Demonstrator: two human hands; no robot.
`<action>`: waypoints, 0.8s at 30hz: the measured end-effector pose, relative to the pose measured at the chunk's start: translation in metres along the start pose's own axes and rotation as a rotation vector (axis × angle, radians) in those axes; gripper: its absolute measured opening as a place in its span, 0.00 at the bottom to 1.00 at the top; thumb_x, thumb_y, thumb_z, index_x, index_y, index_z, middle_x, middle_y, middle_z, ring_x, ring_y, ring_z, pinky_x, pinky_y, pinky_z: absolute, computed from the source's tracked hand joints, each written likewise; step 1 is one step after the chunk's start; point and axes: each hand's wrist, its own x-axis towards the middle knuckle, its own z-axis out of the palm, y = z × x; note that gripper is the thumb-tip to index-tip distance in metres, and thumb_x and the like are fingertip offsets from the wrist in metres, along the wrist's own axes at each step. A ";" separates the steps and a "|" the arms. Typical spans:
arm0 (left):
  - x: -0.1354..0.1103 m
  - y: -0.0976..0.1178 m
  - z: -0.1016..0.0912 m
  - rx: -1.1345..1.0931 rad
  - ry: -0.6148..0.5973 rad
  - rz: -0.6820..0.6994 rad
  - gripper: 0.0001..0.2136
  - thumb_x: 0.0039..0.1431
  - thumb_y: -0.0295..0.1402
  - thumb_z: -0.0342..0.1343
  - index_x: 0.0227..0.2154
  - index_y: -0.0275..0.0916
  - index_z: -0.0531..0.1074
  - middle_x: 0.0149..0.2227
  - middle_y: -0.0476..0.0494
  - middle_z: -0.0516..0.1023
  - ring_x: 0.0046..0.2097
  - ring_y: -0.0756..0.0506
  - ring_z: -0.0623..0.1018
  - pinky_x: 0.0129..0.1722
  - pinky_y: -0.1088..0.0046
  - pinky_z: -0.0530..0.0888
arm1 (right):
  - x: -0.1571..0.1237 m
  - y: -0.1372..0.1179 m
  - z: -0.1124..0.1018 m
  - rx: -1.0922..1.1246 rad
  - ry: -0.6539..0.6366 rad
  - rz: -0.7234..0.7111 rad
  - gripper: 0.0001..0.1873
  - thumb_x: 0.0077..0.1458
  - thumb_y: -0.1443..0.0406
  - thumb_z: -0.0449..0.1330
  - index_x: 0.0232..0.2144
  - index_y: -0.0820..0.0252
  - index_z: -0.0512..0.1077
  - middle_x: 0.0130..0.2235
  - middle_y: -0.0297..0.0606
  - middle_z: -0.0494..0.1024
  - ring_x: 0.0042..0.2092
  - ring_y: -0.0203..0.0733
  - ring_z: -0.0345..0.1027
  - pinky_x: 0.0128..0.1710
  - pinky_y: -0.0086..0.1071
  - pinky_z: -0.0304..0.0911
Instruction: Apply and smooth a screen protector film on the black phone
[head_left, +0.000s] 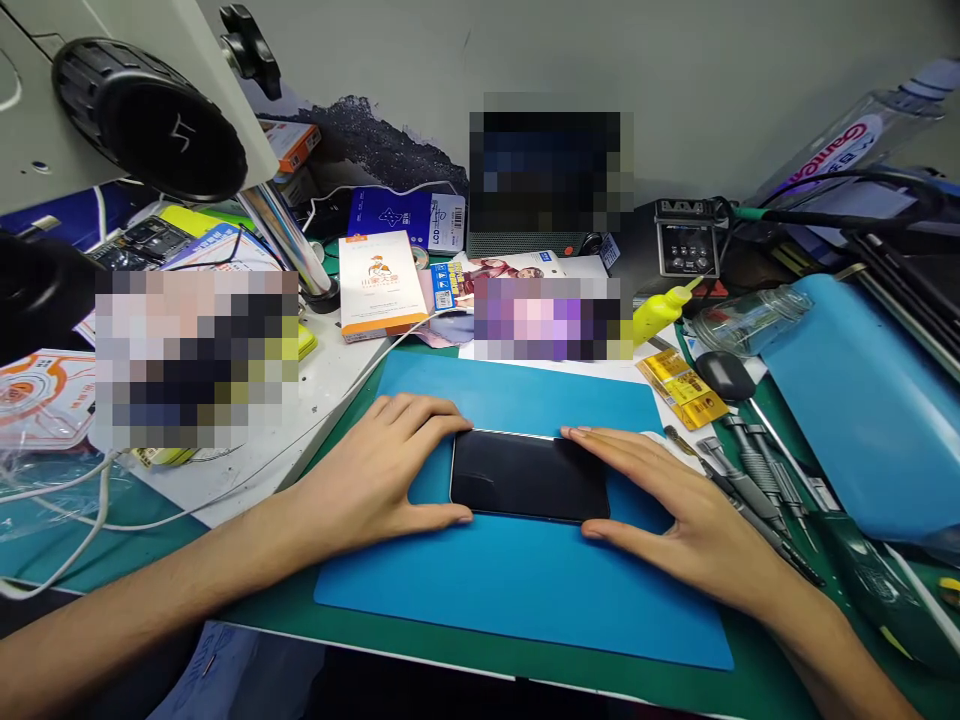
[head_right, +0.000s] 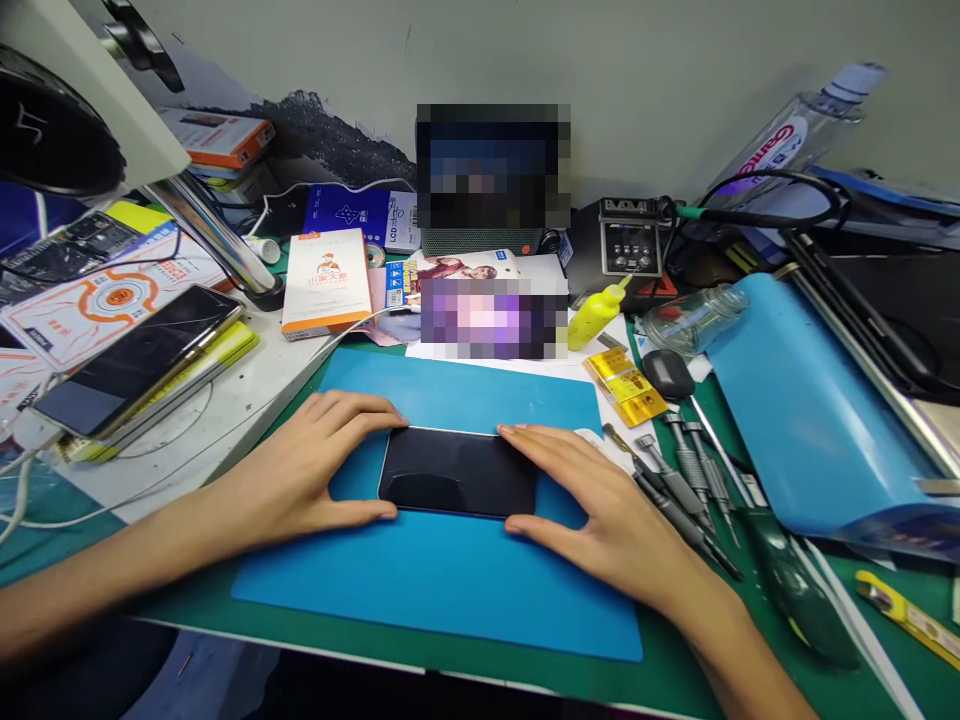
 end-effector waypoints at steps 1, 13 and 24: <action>0.000 0.000 0.000 0.000 0.001 -0.001 0.32 0.64 0.56 0.60 0.61 0.40 0.64 0.61 0.36 0.72 0.58 0.34 0.72 0.56 0.55 0.67 | 0.000 0.000 0.000 -0.003 0.001 -0.004 0.41 0.63 0.50 0.66 0.72 0.37 0.54 0.69 0.35 0.69 0.68 0.55 0.65 0.67 0.55 0.62; 0.001 -0.001 -0.001 0.005 0.014 0.009 0.32 0.62 0.56 0.62 0.59 0.39 0.65 0.61 0.37 0.72 0.59 0.35 0.72 0.57 0.55 0.68 | 0.000 0.001 0.001 -0.010 0.009 0.001 0.40 0.63 0.49 0.66 0.72 0.36 0.55 0.69 0.34 0.69 0.67 0.56 0.65 0.68 0.56 0.62; 0.001 -0.004 -0.001 0.042 0.018 0.052 0.30 0.64 0.56 0.60 0.57 0.36 0.68 0.61 0.35 0.73 0.58 0.34 0.73 0.55 0.53 0.71 | 0.002 0.001 0.002 0.005 0.008 0.000 0.40 0.63 0.50 0.66 0.72 0.37 0.56 0.69 0.35 0.69 0.68 0.55 0.65 0.68 0.54 0.61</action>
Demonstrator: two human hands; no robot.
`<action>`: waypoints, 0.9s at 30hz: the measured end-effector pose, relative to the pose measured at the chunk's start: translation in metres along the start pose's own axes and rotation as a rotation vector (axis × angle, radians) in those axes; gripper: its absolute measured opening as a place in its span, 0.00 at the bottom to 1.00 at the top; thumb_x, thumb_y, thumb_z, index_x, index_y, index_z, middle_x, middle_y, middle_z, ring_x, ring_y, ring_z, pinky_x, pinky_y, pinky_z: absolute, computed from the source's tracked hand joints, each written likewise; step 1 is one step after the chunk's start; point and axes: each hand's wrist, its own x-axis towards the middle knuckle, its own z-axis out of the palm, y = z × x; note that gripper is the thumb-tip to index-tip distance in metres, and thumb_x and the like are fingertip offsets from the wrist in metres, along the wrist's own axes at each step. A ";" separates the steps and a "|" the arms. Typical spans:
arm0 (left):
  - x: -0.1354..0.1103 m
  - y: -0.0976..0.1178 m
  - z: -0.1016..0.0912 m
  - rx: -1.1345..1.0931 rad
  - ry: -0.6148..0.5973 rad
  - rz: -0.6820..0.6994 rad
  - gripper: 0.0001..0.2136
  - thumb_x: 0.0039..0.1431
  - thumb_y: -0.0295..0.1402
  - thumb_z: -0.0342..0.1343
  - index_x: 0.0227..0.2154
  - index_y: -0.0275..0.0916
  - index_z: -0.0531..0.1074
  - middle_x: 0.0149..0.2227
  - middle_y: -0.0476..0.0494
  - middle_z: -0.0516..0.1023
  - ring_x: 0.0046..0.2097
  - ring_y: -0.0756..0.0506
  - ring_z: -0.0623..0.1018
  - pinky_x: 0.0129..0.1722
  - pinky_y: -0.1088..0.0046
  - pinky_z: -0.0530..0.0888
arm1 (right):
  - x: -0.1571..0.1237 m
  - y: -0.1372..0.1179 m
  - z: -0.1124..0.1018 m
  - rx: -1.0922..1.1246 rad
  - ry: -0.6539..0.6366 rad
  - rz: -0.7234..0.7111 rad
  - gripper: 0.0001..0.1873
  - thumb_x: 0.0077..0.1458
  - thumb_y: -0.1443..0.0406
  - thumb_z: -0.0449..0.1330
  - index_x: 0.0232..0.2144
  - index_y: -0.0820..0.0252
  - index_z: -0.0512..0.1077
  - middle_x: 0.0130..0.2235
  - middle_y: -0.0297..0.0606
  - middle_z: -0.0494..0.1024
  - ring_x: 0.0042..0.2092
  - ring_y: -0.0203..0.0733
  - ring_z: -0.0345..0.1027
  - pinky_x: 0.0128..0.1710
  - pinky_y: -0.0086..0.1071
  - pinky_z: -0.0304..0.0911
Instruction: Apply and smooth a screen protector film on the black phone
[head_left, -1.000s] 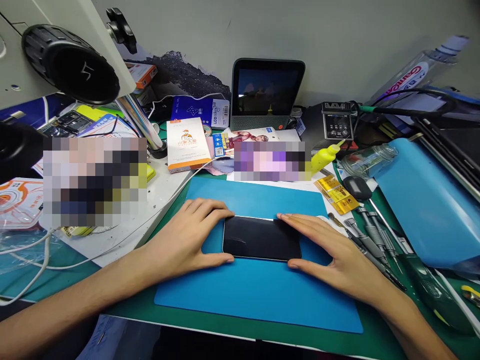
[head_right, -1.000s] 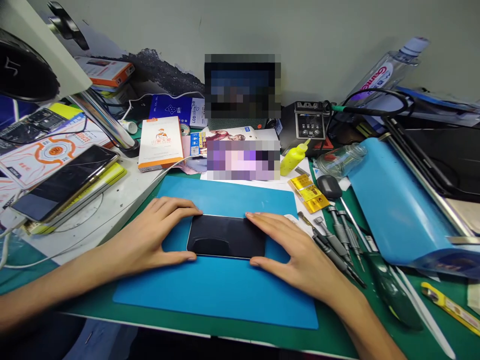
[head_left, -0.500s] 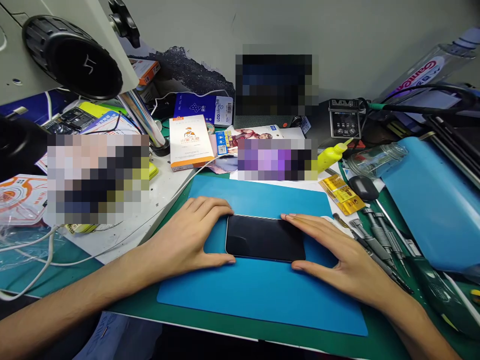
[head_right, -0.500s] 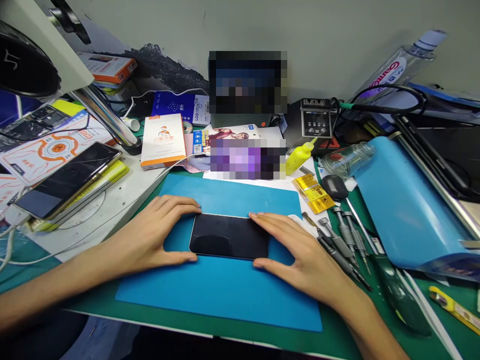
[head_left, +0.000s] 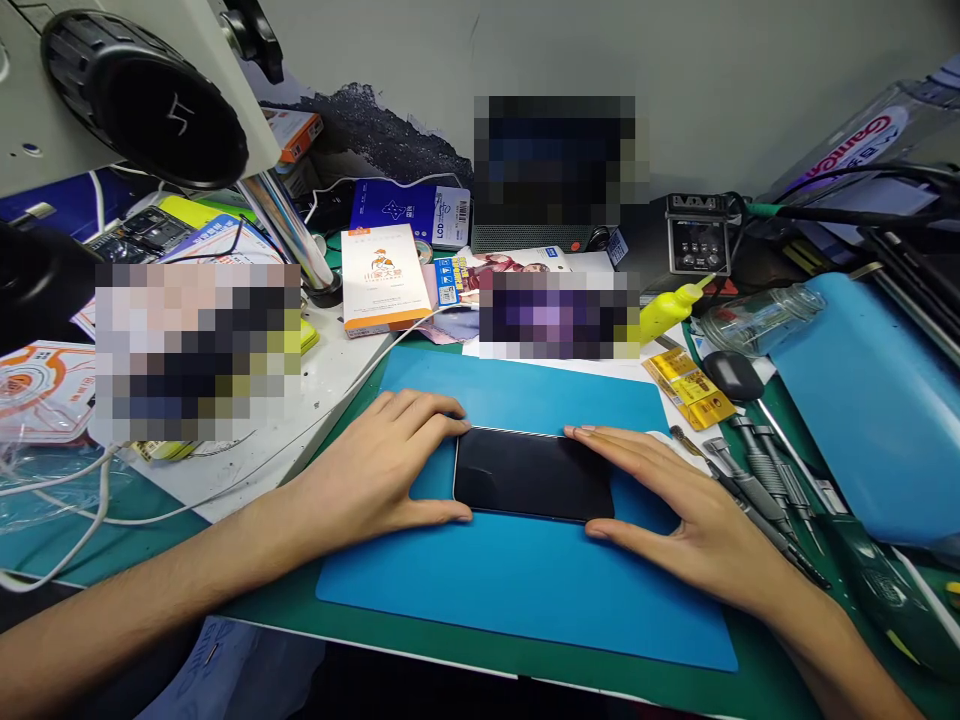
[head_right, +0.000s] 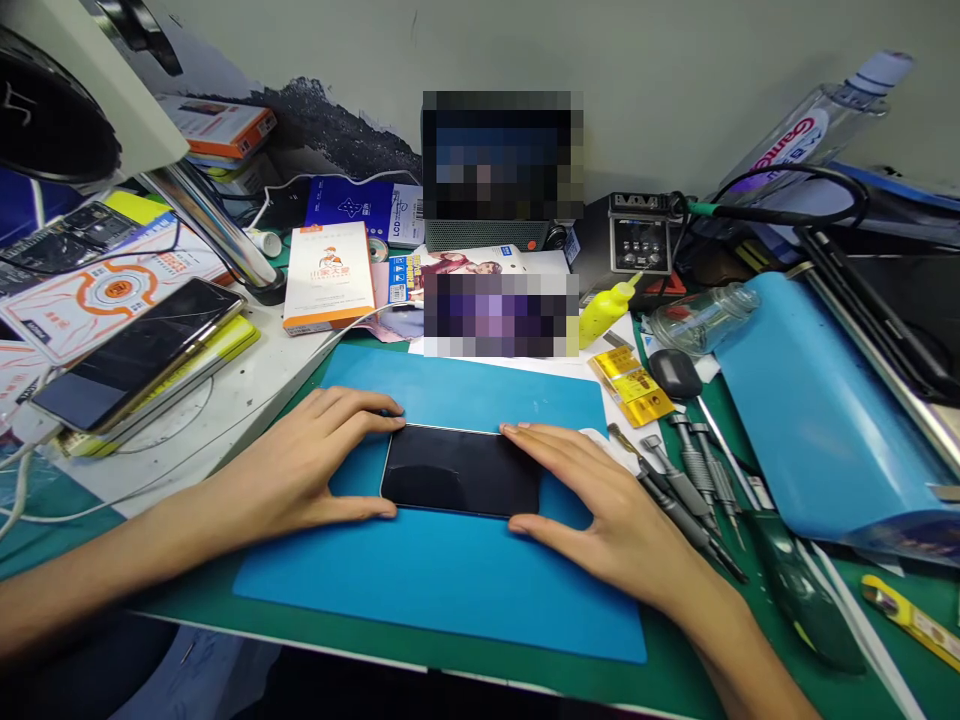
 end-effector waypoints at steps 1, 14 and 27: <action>0.000 0.000 0.000 0.000 0.001 0.002 0.30 0.64 0.56 0.60 0.57 0.37 0.68 0.61 0.35 0.73 0.58 0.34 0.74 0.55 0.53 0.71 | 0.000 0.000 0.000 0.001 0.001 0.004 0.40 0.63 0.50 0.66 0.72 0.37 0.56 0.69 0.35 0.69 0.68 0.55 0.65 0.68 0.55 0.61; -0.003 0.001 0.003 -0.005 0.023 0.006 0.28 0.65 0.55 0.59 0.57 0.40 0.67 0.61 0.38 0.73 0.58 0.35 0.74 0.55 0.55 0.70 | 0.000 -0.006 -0.003 0.069 -0.012 0.023 0.39 0.63 0.52 0.67 0.71 0.41 0.58 0.69 0.36 0.69 0.68 0.52 0.64 0.67 0.49 0.63; -0.006 -0.001 0.006 -0.018 0.009 -0.016 0.29 0.64 0.56 0.60 0.59 0.42 0.67 0.62 0.39 0.73 0.60 0.35 0.72 0.58 0.54 0.68 | 0.000 -0.010 -0.006 0.070 -0.008 0.025 0.39 0.62 0.51 0.68 0.71 0.43 0.61 0.68 0.39 0.70 0.68 0.55 0.65 0.67 0.51 0.63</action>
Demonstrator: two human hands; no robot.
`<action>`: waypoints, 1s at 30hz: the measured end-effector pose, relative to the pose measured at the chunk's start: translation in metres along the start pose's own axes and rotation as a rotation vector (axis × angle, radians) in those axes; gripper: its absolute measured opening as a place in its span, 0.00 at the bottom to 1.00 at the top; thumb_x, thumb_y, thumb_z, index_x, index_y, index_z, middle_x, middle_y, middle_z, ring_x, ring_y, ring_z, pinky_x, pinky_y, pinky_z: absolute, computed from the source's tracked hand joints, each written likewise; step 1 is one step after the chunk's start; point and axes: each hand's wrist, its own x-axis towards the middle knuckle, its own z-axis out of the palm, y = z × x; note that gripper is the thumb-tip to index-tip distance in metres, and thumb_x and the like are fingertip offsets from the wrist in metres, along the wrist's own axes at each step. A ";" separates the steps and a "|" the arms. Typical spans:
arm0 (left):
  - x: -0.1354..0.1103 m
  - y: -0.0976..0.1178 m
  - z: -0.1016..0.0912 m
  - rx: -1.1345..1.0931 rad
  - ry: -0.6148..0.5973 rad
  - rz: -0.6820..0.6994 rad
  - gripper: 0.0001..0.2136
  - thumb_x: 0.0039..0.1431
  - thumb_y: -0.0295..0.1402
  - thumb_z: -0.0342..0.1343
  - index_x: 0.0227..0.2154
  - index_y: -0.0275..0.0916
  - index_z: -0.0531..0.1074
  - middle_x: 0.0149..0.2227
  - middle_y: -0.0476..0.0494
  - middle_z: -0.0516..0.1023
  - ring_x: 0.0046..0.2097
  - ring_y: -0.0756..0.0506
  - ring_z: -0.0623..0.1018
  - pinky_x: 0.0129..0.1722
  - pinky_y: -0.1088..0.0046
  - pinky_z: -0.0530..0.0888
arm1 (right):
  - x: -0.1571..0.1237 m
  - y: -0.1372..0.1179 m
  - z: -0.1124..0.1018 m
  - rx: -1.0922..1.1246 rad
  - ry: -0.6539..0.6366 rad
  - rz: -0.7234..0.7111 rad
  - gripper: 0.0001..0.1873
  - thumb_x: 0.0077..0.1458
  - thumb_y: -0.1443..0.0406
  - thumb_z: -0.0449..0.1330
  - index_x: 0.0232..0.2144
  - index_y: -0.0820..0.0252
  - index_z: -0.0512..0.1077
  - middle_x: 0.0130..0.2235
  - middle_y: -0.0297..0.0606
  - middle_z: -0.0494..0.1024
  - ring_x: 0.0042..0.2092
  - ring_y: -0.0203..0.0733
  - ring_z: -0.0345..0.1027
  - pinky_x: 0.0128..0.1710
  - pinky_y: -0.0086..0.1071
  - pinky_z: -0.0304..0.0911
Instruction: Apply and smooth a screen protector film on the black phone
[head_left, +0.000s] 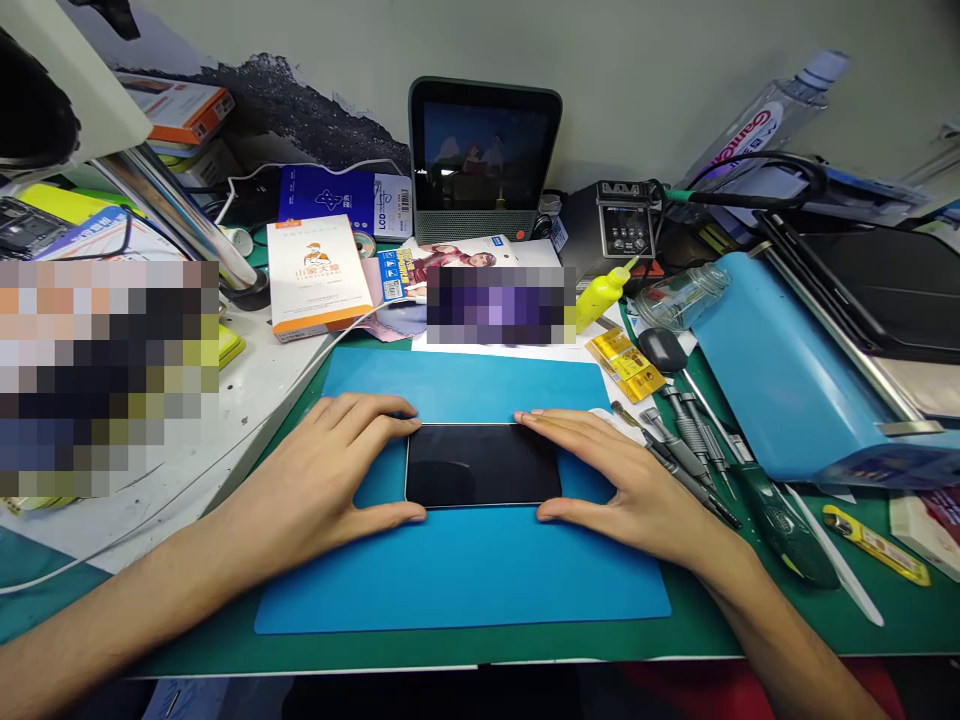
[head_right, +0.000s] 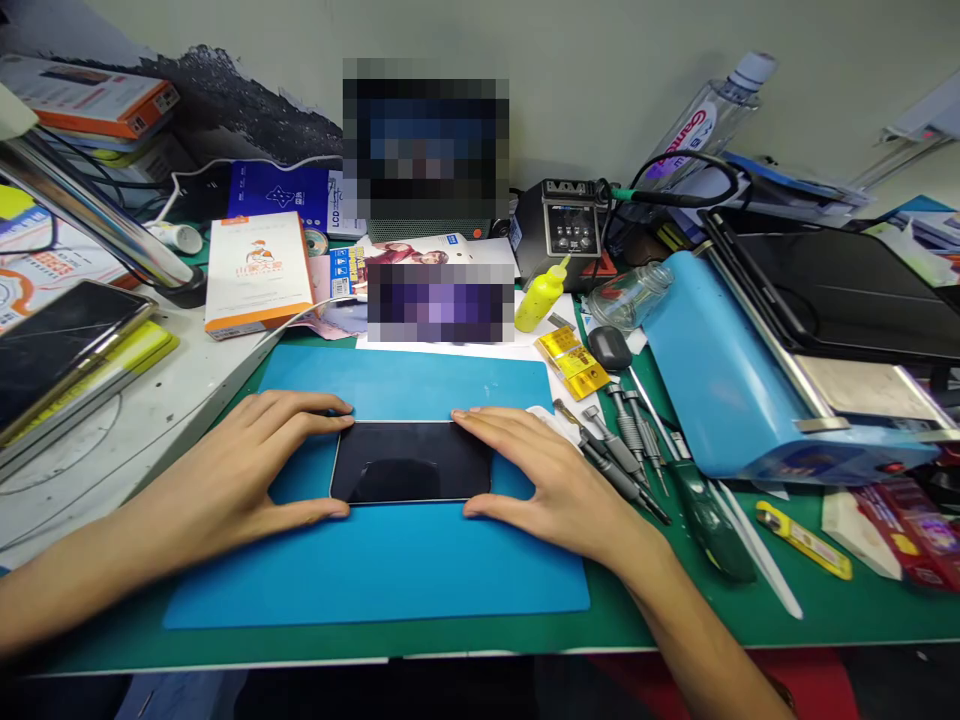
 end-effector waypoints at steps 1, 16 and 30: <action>0.000 0.000 0.000 -0.001 0.002 -0.001 0.28 0.64 0.55 0.60 0.58 0.42 0.67 0.61 0.39 0.73 0.60 0.35 0.72 0.58 0.54 0.68 | 0.000 0.000 0.000 0.002 0.000 -0.004 0.40 0.61 0.51 0.68 0.71 0.43 0.61 0.68 0.39 0.70 0.68 0.55 0.65 0.68 0.51 0.63; 0.001 0.001 0.000 0.005 0.004 0.009 0.28 0.65 0.55 0.59 0.58 0.42 0.66 0.61 0.39 0.73 0.59 0.36 0.72 0.57 0.55 0.68 | -0.002 0.002 -0.001 -0.011 0.017 -0.025 0.40 0.61 0.52 0.69 0.71 0.44 0.62 0.67 0.40 0.71 0.67 0.54 0.66 0.66 0.49 0.66; 0.001 0.000 0.004 0.070 0.025 0.025 0.34 0.63 0.57 0.59 0.65 0.42 0.65 0.66 0.35 0.69 0.62 0.32 0.72 0.59 0.51 0.71 | 0.000 -0.004 -0.002 0.024 -0.065 0.130 0.59 0.60 0.49 0.69 0.76 0.36 0.32 0.69 0.38 0.68 0.70 0.55 0.61 0.68 0.55 0.60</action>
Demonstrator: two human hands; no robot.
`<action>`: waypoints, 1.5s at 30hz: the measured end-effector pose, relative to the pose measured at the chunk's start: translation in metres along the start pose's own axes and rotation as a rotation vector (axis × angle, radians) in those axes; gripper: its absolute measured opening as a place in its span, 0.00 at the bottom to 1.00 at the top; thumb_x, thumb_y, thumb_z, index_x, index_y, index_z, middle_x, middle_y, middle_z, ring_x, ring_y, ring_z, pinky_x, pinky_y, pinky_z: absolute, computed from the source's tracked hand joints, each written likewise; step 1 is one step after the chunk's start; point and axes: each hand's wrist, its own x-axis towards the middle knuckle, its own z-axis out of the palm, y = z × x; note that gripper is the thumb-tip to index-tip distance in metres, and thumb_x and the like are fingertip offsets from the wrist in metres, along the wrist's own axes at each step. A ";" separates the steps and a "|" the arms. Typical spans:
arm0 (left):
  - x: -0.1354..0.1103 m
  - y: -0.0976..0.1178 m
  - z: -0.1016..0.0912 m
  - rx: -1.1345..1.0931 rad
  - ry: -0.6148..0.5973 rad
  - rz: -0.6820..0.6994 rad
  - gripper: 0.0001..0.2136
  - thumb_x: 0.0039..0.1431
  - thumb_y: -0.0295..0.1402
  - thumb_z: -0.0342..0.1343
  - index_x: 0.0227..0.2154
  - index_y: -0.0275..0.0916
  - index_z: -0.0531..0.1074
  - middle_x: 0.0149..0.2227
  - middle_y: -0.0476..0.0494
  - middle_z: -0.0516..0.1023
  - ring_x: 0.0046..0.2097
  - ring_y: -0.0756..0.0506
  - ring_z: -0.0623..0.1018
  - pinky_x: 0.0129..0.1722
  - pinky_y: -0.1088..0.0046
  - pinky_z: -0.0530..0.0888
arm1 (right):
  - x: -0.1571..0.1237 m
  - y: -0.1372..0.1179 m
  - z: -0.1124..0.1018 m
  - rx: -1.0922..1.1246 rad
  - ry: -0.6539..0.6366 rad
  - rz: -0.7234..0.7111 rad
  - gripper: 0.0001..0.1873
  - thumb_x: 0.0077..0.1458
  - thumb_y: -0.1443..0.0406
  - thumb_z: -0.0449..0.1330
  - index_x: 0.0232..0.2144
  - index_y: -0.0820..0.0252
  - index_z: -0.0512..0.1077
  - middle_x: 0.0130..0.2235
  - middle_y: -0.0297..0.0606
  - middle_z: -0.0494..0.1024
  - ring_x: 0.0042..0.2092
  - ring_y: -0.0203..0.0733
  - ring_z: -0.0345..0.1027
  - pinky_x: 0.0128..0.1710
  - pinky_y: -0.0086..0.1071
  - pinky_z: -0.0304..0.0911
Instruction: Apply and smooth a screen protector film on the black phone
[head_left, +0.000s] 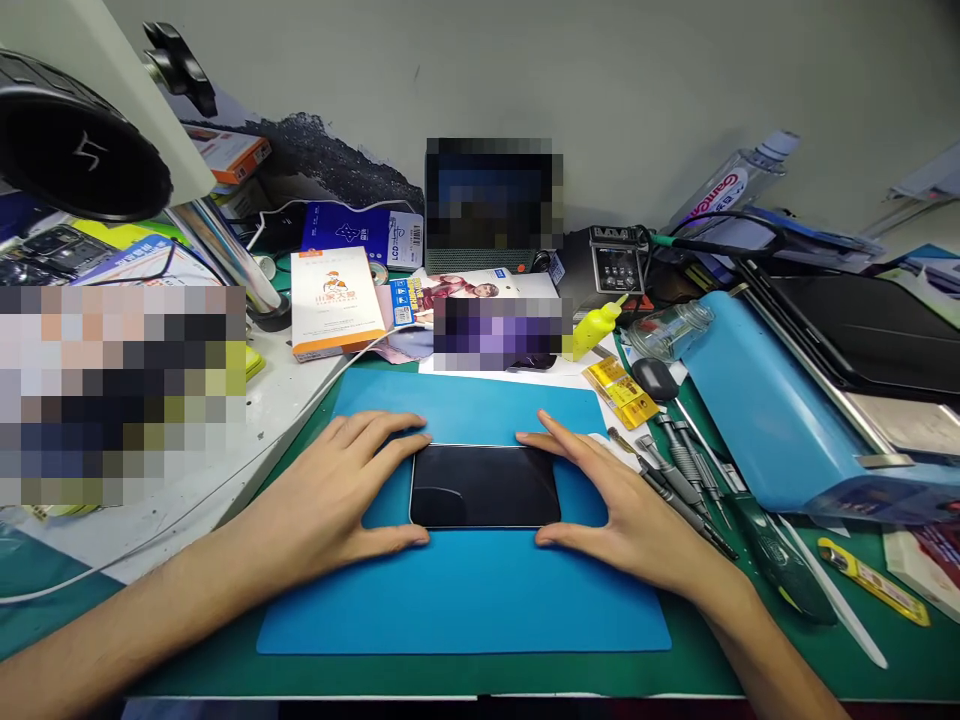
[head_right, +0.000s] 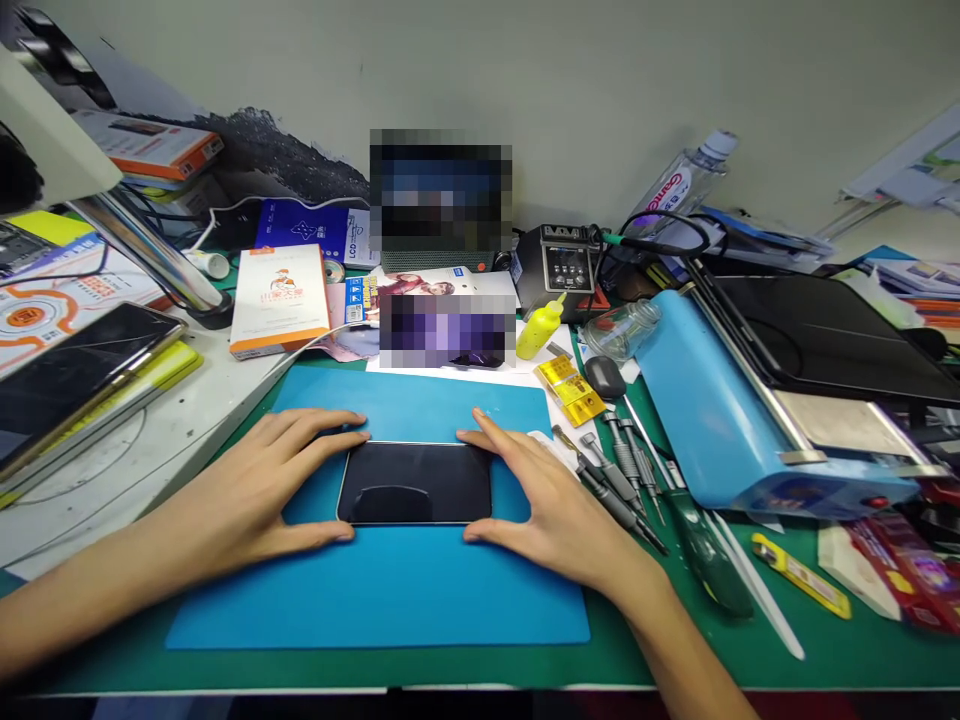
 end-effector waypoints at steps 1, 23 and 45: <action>0.000 0.000 0.000 0.005 -0.004 0.004 0.35 0.63 0.58 0.59 0.65 0.41 0.66 0.66 0.35 0.70 0.62 0.31 0.72 0.58 0.51 0.72 | 0.000 0.000 0.000 0.000 0.001 -0.006 0.58 0.60 0.50 0.69 0.76 0.37 0.34 0.69 0.38 0.69 0.70 0.54 0.61 0.67 0.54 0.60; 0.001 0.001 0.006 -0.032 0.018 -0.005 0.46 0.57 0.65 0.58 0.68 0.35 0.61 0.72 0.27 0.62 0.71 0.29 0.64 0.67 0.45 0.65 | 0.029 -0.052 0.011 -0.354 0.052 -0.360 0.31 0.71 0.48 0.54 0.68 0.56 0.65 0.72 0.47 0.62 0.71 0.57 0.58 0.72 0.58 0.53; -0.004 0.001 0.014 -0.073 0.091 -0.025 0.32 0.61 0.58 0.61 0.59 0.43 0.64 0.70 0.33 0.64 0.71 0.32 0.64 0.66 0.45 0.67 | 0.050 -0.064 0.022 -0.250 0.011 -0.577 0.32 0.69 0.44 0.54 0.64 0.58 0.69 0.71 0.47 0.65 0.74 0.50 0.51 0.76 0.58 0.36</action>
